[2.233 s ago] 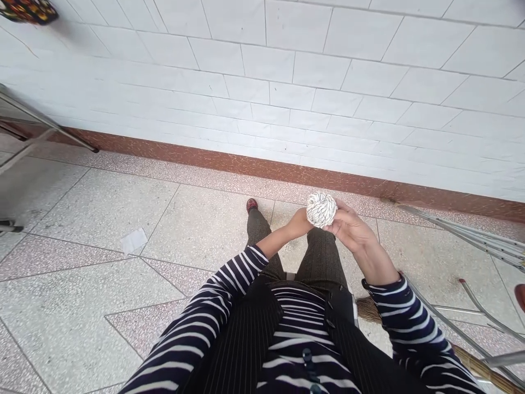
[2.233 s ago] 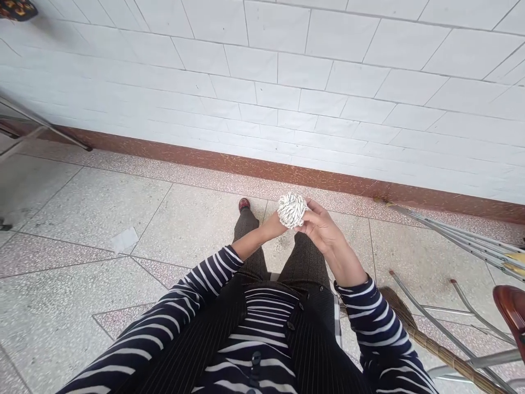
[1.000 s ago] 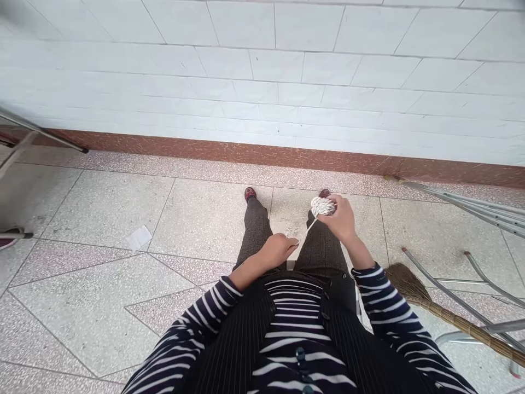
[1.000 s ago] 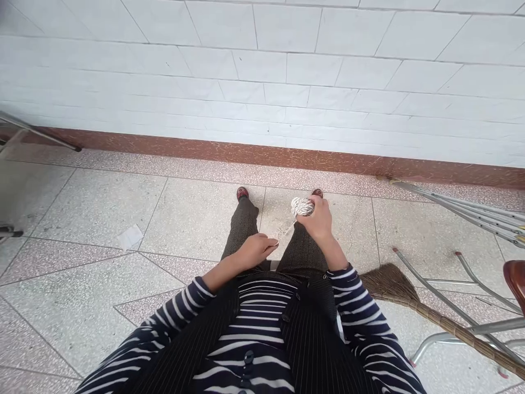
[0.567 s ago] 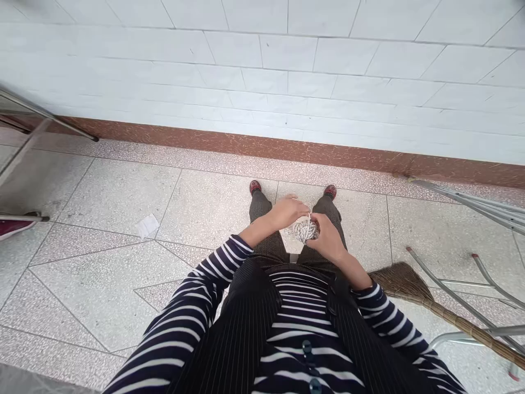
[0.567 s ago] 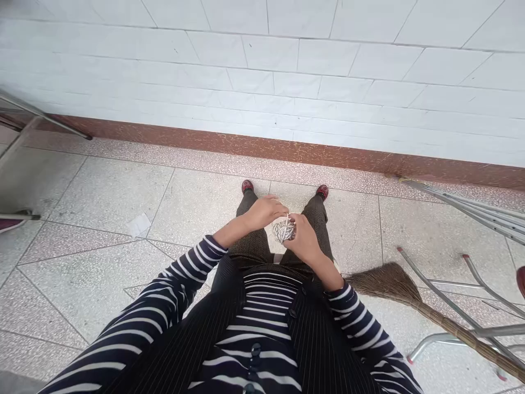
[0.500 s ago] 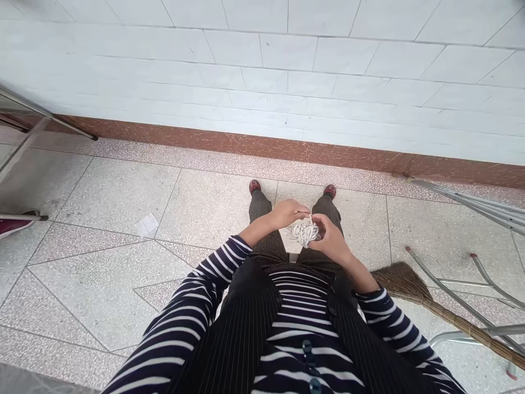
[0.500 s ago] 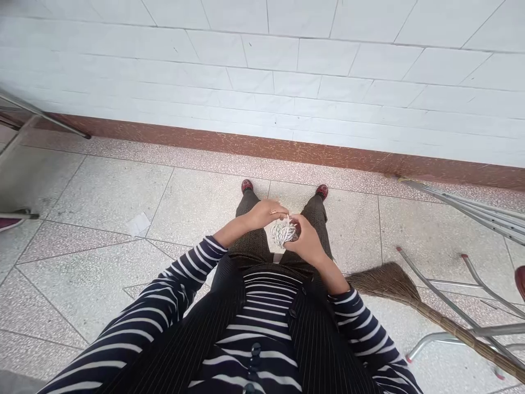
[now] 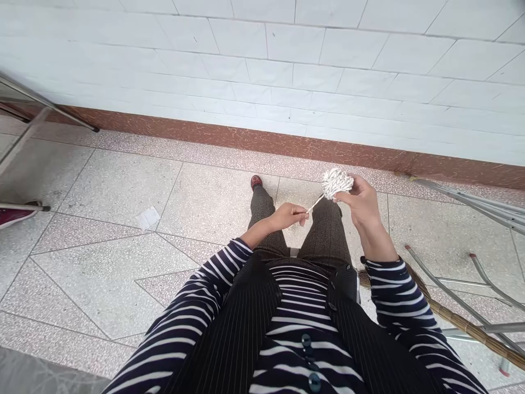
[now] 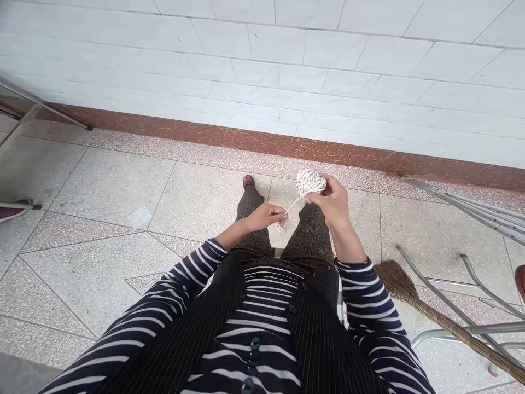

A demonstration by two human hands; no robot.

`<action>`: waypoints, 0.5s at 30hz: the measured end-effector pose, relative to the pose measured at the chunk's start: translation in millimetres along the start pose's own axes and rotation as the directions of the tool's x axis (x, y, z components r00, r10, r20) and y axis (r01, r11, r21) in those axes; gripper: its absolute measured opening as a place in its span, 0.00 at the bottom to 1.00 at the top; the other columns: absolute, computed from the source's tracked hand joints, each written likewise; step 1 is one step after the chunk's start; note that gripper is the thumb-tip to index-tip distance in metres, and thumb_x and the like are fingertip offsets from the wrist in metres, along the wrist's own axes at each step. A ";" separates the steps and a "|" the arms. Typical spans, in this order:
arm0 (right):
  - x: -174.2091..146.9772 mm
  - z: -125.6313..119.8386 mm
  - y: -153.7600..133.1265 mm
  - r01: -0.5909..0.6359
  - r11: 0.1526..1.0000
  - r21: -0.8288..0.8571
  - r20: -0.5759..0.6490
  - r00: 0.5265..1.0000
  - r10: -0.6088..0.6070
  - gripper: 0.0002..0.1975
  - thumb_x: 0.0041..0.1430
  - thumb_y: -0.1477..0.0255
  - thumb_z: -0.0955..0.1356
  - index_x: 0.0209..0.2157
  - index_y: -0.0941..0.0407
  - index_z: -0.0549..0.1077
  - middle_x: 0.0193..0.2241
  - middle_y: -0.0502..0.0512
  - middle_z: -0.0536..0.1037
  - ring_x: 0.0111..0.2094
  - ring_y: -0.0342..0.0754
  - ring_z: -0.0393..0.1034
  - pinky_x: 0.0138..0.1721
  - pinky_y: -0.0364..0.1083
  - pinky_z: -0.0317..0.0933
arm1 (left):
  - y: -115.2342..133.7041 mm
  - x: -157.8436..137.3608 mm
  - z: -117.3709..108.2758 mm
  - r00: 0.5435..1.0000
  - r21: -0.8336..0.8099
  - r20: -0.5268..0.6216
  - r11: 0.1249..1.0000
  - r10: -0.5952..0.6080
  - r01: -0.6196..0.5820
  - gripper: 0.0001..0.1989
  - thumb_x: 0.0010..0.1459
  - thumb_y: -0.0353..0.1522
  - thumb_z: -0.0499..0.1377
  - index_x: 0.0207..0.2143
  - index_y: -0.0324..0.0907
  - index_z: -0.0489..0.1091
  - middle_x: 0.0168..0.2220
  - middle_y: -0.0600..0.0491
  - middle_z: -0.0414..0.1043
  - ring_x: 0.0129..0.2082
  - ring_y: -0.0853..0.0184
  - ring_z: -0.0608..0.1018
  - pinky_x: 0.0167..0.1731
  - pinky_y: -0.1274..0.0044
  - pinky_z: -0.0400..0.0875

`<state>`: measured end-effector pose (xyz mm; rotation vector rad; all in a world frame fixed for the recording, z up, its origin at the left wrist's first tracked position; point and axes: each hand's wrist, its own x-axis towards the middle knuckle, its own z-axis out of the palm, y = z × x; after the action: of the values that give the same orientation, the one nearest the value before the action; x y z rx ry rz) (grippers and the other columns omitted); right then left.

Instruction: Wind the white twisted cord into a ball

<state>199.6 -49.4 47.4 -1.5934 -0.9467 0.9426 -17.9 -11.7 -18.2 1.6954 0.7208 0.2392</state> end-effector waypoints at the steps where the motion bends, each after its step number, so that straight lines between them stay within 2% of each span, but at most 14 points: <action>1: 6.1 1.1 6.5 0.052 0.988 -0.147 -0.054 0.997 -0.061 0.32 0.38 0.69 0.75 0.50 0.55 0.73 0.45 0.57 0.75 0.44 0.55 0.71 0.44 0.54 0.68 | 3.3 -1.9 -1.6 1.000 -0.007 0.021 1.000 0.012 -0.012 0.19 0.64 0.40 0.55 0.25 0.38 0.74 0.22 0.56 0.70 0.24 0.72 0.68 0.29 0.80 0.60; 2: 10.3 2.9 14.5 0.086 0.949 -0.305 -0.077 0.991 -0.114 0.32 0.38 0.69 0.75 0.50 0.55 0.73 0.47 0.59 0.74 0.45 0.56 0.70 0.47 0.56 0.68 | 6.5 -3.1 -3.5 0.999 -0.009 0.037 1.000 0.027 -0.026 0.20 0.64 0.40 0.54 0.25 0.38 0.74 0.24 0.55 0.72 0.25 0.72 0.69 0.30 0.80 0.60; 4: 11.2 8.3 32.7 0.121 0.817 -0.564 -0.016 0.987 -0.157 0.32 0.40 0.69 0.75 0.51 0.57 0.73 0.50 0.64 0.71 0.47 0.59 0.68 0.50 0.58 0.66 | 11.6 -2.9 -8.3 0.998 0.026 0.045 0.999 0.044 -0.046 0.19 0.64 0.40 0.54 0.25 0.38 0.74 0.25 0.55 0.74 0.25 0.72 0.70 0.30 0.80 0.60; 6: 2.3 15.1 49.7 0.176 0.715 -0.676 0.140 0.984 -0.109 0.30 0.41 0.71 0.74 0.51 0.57 0.74 0.50 0.65 0.70 0.48 0.61 0.67 0.50 0.57 0.65 | 14.4 0.4 -13.8 0.998 0.124 0.036 0.991 0.046 -0.050 0.18 0.64 0.38 0.55 0.25 0.38 0.74 0.23 0.56 0.73 0.24 0.73 0.69 0.28 0.80 0.59; 7: -4.6 18.0 56.4 0.213 0.697 -0.685 0.232 0.970 -0.069 0.30 0.41 0.73 0.73 0.51 0.56 0.74 0.50 0.64 0.70 0.48 0.60 0.67 0.50 0.57 0.65 | 14.7 2.7 -16.3 0.998 0.198 0.029 0.979 0.049 -0.054 0.17 0.63 0.37 0.55 0.25 0.39 0.74 0.23 0.57 0.72 0.23 0.73 0.69 0.27 0.80 0.59; 9: -19.6 20.7 64.6 0.253 0.725 -0.640 0.403 0.914 0.037 0.30 0.40 0.75 0.72 0.50 0.54 0.75 0.48 0.61 0.71 0.47 0.58 0.68 0.50 0.54 0.65 | 14.0 7.4 -19.6 0.996 0.372 0.027 0.924 0.080 -0.084 0.16 0.64 0.35 0.55 0.26 0.40 0.75 0.24 0.56 0.73 0.25 0.71 0.71 0.30 0.80 0.61; 11: -31.8 18.1 66.6 0.203 0.797 -0.569 0.484 0.866 0.125 0.30 0.40 0.75 0.72 0.51 0.53 0.75 0.46 0.58 0.71 0.46 0.55 0.70 0.50 0.52 0.64 | 12.5 11.0 -19.3 0.990 0.521 0.043 0.842 0.136 -0.138 0.14 0.66 0.35 0.55 0.29 0.41 0.76 0.27 0.55 0.76 0.30 0.69 0.74 0.37 0.78 0.64; 13: -39.4 11.8 65.0 0.103 0.862 -0.496 0.480 0.860 0.174 0.31 0.41 0.74 0.71 0.52 0.53 0.75 0.46 0.56 0.72 0.46 0.54 0.70 0.52 0.52 0.63 | 11.0 12.8 -15.2 0.978 0.594 0.055 0.781 0.202 -0.194 0.14 0.68 0.35 0.54 0.33 0.41 0.77 0.30 0.53 0.78 0.33 0.67 0.76 0.45 0.76 0.65; 15: -44.3 5.5 62.8 -0.002 0.912 -0.411 0.450 0.869 0.204 0.31 0.40 0.73 0.71 0.51 0.54 0.75 0.47 0.55 0.73 0.48 0.54 0.70 0.54 0.53 0.62 | 9.6 13.2 -8.8 0.966 0.609 0.044 0.760 0.254 -0.228 0.15 0.69 0.35 0.53 0.35 0.41 0.77 0.34 0.51 0.79 0.37 0.65 0.77 0.50 0.74 0.64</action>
<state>185.1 -99.1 -9.6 -1.7960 -1.4914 1.3303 -9.0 2.2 -9.8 2.4232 0.6429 0.2342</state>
